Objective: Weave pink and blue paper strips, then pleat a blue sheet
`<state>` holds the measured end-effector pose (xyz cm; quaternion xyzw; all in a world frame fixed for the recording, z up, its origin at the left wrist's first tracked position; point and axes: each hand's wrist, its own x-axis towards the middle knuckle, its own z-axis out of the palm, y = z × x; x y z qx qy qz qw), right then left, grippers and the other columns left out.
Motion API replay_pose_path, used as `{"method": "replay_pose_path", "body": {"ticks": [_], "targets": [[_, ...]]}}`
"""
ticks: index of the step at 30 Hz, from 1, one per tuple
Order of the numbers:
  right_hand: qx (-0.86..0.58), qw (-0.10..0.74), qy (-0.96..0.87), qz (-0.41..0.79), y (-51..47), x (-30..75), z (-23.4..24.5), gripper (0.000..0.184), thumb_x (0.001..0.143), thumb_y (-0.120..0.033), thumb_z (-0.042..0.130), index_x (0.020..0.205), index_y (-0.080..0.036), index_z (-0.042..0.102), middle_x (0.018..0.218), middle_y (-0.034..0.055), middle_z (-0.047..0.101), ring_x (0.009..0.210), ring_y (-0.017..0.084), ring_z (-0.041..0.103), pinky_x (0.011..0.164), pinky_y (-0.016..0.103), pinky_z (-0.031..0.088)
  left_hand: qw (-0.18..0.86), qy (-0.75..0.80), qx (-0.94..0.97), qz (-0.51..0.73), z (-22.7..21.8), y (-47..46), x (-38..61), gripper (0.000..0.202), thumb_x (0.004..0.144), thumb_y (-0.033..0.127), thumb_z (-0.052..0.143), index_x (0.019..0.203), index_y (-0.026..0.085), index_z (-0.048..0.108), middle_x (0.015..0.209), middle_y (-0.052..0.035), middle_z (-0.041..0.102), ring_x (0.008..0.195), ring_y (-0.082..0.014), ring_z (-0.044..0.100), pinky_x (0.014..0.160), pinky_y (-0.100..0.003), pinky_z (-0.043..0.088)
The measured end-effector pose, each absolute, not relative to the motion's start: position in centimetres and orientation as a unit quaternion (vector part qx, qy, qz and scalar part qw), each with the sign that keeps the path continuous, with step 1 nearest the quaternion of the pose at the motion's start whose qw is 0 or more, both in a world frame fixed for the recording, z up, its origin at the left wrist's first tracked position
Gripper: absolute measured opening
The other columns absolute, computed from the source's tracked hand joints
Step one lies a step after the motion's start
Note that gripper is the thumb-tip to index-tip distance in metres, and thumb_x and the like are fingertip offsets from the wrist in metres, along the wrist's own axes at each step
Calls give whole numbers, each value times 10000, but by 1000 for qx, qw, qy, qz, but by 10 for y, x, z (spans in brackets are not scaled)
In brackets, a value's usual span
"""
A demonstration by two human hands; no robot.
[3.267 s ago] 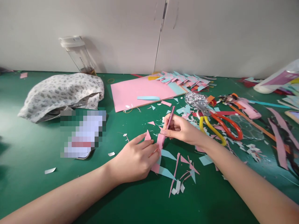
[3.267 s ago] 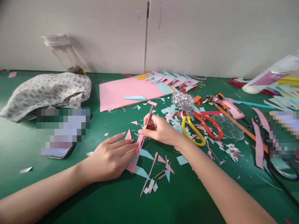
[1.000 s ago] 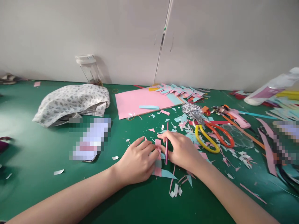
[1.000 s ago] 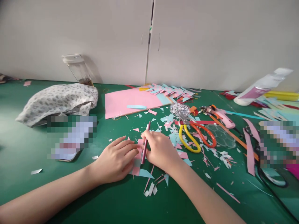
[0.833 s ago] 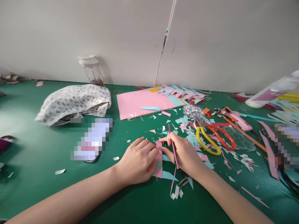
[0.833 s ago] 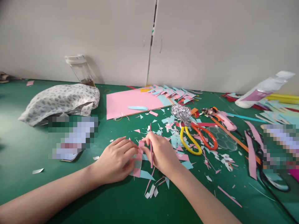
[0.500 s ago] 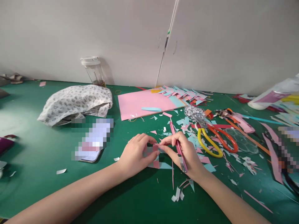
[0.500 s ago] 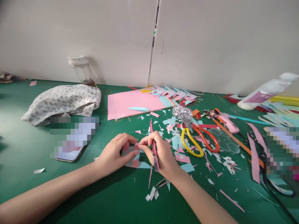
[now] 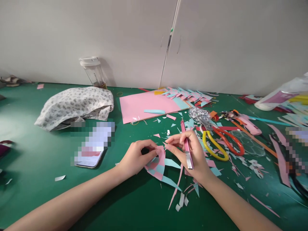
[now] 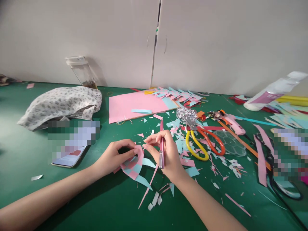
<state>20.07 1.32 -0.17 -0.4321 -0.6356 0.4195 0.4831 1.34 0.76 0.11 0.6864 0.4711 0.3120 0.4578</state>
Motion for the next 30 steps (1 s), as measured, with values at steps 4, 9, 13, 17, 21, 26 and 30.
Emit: {"method": "replay_pose_path", "body": {"ticks": [4,9,13,17,21,26,30], "targets": [[-429,465,-646,427,11,201,0,339,755,-224,657,810,-259,324,858,13,641,833,187,644,775,391,528,501,461,651,337,-4,7,13,178,839,330,509,805,183,604,665,27,612,503,-75,555,447,-177,461],[-442,399,-645,480,9,200,3,327,748,-243,658,795,-255,335,867,24,650,863,203,640,758,384,529,476,461,664,348,-4,6,14,190,853,349,501,881,195,610,736,12,644,528,-79,559,465,-193,464],[-442,415,-643,468,11,202,1,326,756,-208,649,777,-254,327,792,-5,641,788,177,638,744,358,514,430,458,696,349,-2,7,14,126,847,272,512,887,201,608,821,4,674,743,-114,624,672,-247,504],[-445,406,-654,458,10,202,1,329,760,-216,648,770,-254,321,785,-12,633,769,169,632,735,350,499,416,462,703,345,-3,9,14,103,794,246,572,879,195,602,803,6,682,738,-120,630,692,-264,501],[-437,405,-659,459,8,200,2,321,766,-198,643,773,-254,327,765,-26,621,745,154,623,732,336,489,382,472,723,328,-4,9,14,91,779,262,578,765,184,624,702,16,656,610,-106,590,598,-245,477],[-430,415,-671,439,10,204,0,316,759,-179,647,769,-250,339,739,-30,618,729,151,622,714,328,498,416,502,687,321,-4,9,13,151,799,302,556,763,184,643,654,14,641,561,-101,561,561,-234,444],[-444,464,-652,404,14,210,-2,309,756,-190,655,771,-249,352,709,-34,606,710,155,631,695,327,504,389,518,687,329,-4,10,13,161,795,328,569,751,202,658,680,13,643,613,-109,555,611,-243,437]]}}
